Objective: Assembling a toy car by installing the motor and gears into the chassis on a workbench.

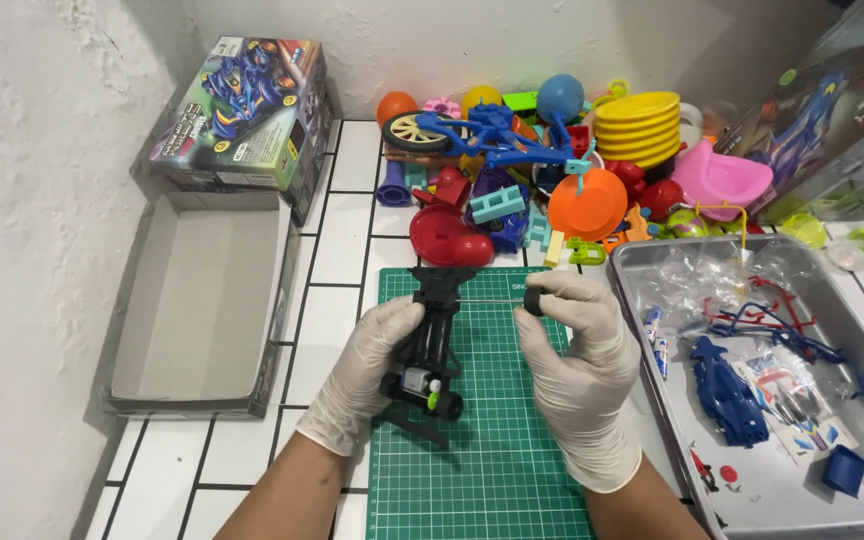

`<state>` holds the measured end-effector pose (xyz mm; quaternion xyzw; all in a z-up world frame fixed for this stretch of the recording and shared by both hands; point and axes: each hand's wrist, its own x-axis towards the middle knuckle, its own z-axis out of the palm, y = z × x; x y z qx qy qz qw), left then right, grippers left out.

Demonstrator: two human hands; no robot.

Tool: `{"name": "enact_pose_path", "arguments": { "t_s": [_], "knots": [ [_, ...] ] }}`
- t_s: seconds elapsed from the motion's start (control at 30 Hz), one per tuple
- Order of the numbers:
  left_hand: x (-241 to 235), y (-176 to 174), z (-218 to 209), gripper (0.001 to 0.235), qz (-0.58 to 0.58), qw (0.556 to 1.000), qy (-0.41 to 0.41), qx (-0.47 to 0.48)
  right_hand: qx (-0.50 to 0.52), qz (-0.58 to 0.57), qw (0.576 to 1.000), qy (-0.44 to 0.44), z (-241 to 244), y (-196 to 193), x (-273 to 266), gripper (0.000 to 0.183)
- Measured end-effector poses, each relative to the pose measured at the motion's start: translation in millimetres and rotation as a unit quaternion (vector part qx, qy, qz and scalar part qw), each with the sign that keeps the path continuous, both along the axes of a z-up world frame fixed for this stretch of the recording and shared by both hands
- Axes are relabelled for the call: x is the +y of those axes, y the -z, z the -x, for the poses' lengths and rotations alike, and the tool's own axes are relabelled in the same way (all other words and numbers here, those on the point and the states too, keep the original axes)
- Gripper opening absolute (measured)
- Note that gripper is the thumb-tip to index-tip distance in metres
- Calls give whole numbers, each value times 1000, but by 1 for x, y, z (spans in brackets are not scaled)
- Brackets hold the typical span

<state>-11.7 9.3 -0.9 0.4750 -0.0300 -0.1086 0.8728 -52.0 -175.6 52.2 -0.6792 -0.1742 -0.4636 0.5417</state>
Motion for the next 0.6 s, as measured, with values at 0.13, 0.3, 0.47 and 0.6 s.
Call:
{"name": "enact_pose_path", "arguments": {
  "t_s": [0.13, 0.3, 0.47, 0.6],
  "knots": [
    [0, -25, 4, 16, -69, 997, -11, -28, 18, 35, 999, 9, -7, 4, -6, 23],
    [-3, -22, 3, 14, -157, 987, -19, -30, 165, 17, 986, -5, -10, 0, -10, 26],
    [0, -19, -1, 14, -216, 975, -23, -49, 321, 35, 946, -40, -16, 5, -12, 17],
    [2, -16, -4, 14, -230, 971, -16, -62, 421, 22, 903, -78, -21, 2, -18, 12]
  ]
}}
